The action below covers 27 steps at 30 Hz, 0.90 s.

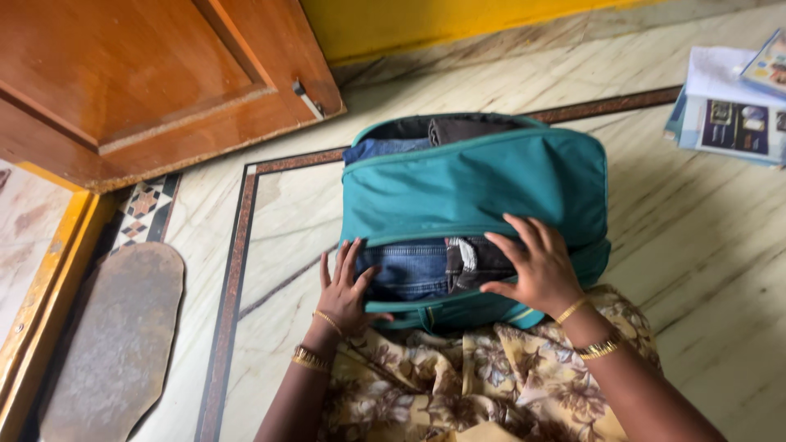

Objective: The person packs a green backpack with various items of clothing, including folded shirts and jeans, by hand while sitting on the floor.

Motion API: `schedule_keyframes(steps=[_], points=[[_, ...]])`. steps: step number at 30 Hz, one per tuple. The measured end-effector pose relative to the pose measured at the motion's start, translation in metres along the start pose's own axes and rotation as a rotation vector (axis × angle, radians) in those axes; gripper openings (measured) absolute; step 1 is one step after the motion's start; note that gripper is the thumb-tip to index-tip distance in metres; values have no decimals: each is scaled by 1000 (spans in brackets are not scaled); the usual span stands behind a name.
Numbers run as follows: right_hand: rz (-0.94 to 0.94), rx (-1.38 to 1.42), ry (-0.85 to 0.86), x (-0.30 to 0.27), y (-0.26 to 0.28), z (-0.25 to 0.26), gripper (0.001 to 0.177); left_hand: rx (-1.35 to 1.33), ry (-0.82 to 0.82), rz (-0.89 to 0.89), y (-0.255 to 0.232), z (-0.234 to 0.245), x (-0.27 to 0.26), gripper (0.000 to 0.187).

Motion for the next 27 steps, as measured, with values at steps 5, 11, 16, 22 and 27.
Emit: schedule_keyframes(steps=[5, 11, 16, 22, 27], points=[[133, 71, 68, 31, 46, -20, 98, -96, -178, -84, -3, 11, 14, 102], [140, 46, 175, 12, 42, -30, 101, -212, -266, 58, 24, -23, 21, 90], [208, -172, 28, 3, 35, -54, 77, -164, -201, 46, 50, -56, 30, 77], [150, -67, 53, 3, 41, -39, 80, -3, -246, -80, 3, -15, 26, 63], [135, 127, 106, 8, 31, -15, 85, 22, 16, -132, -59, -9, 51, 60]])
Point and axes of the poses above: each hand's wrist, its own x-axis towards the middle knuckle, its own z-axis out of the back of the hand, y = z × x, the point moved 9 cm from there along x, towards the middle knuckle, and after that the axes turned 9 degrees about -y, right-handed, at the moved point
